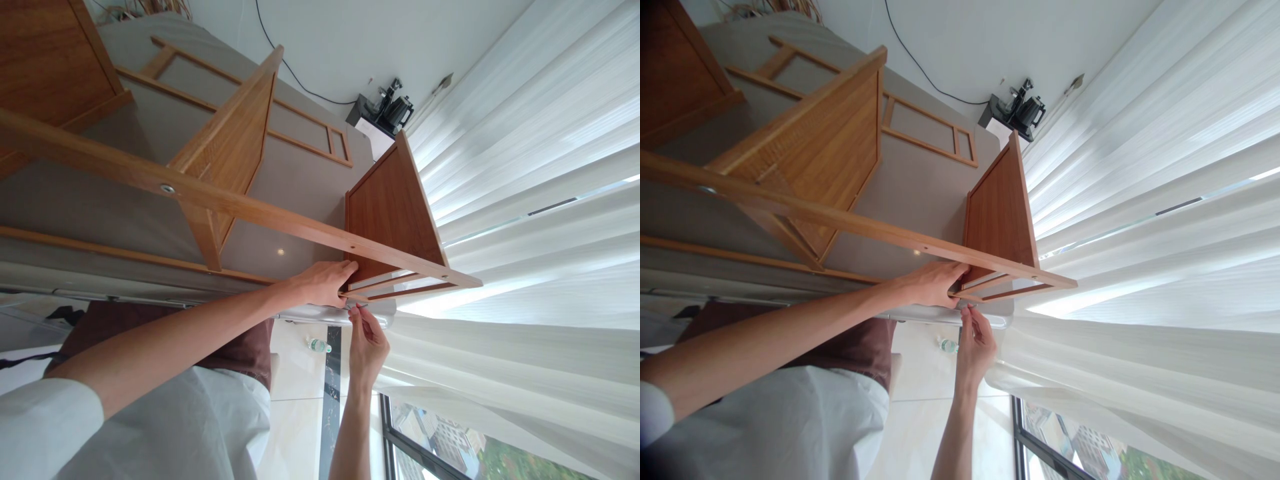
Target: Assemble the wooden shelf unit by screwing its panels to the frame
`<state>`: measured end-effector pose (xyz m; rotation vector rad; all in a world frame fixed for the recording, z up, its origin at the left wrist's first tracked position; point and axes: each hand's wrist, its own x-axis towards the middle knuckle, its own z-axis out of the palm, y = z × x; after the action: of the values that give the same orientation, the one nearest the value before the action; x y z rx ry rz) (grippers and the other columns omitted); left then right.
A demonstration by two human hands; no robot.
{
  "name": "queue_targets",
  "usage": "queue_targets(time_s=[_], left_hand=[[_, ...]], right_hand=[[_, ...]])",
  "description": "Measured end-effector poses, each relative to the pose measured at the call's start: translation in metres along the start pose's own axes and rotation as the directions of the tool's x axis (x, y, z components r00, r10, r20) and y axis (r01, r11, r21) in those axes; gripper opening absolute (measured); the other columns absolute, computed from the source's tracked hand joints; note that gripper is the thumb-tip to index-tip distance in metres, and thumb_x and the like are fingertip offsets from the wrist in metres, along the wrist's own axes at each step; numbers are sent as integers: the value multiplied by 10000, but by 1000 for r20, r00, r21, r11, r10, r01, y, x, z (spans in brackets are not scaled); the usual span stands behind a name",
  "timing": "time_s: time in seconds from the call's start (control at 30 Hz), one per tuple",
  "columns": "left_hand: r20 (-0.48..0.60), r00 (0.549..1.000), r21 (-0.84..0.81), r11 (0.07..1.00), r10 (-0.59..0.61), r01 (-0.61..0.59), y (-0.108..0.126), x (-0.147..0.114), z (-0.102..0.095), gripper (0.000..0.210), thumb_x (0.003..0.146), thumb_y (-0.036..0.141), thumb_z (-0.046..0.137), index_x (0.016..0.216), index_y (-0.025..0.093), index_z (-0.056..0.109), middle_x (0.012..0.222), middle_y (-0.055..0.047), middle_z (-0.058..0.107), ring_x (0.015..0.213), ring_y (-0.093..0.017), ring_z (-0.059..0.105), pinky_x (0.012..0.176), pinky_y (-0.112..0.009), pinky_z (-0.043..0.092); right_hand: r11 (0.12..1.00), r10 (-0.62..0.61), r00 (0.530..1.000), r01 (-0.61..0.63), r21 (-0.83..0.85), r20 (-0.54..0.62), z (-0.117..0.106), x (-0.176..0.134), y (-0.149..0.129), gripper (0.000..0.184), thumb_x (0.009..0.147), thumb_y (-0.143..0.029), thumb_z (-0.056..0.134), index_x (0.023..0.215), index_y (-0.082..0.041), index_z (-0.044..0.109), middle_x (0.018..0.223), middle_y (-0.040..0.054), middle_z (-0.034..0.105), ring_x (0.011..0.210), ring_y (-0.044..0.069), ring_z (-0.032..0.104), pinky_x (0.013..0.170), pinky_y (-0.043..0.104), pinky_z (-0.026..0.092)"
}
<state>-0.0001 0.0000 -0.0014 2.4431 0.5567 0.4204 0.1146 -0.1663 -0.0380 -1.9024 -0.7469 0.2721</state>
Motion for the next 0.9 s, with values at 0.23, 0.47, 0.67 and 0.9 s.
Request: queue_targets(time_s=[0.23,0.47,0.67,0.9], left_hand=[[15,1000,-9,1000,-4,4,1,0,-3,483,742,320,680,1152,188,461,1145,-109,673,914,-285,675,648,-342,450],[4,1000,-12,1000,3,-3,1,0,-2,463,731,313,681,1123,193,465,1144,-102,679,887,-275,681,606,-334,423],[-10,1000,-10,1000,17,-17,0,0,0,505,757,345,682,1178,193,450,1152,-101,676,923,-289,686,663,-347,456],[1,1000,-15,1000,11,-11,-1,1,1,520,757,362,706,1176,193,448,1162,-107,674,948,-298,684,701,-354,481]], right_hand=[[971,-157,987,151,-184,-23,2,-2,4,348,847,-519,720,952,-193,783,923,71,778,806,222,727,731,296,565],[919,-282,958,257,-300,-43,4,-2,5,339,888,-519,680,933,-200,785,879,62,775,725,202,706,644,277,523],[874,-386,922,353,-335,-34,4,-2,6,324,920,-493,655,940,-197,783,873,60,774,705,195,707,599,270,514],[819,-476,879,446,-361,7,3,-1,9,270,950,-435,638,985,-203,773,889,53,772,704,181,696,601,278,540]])
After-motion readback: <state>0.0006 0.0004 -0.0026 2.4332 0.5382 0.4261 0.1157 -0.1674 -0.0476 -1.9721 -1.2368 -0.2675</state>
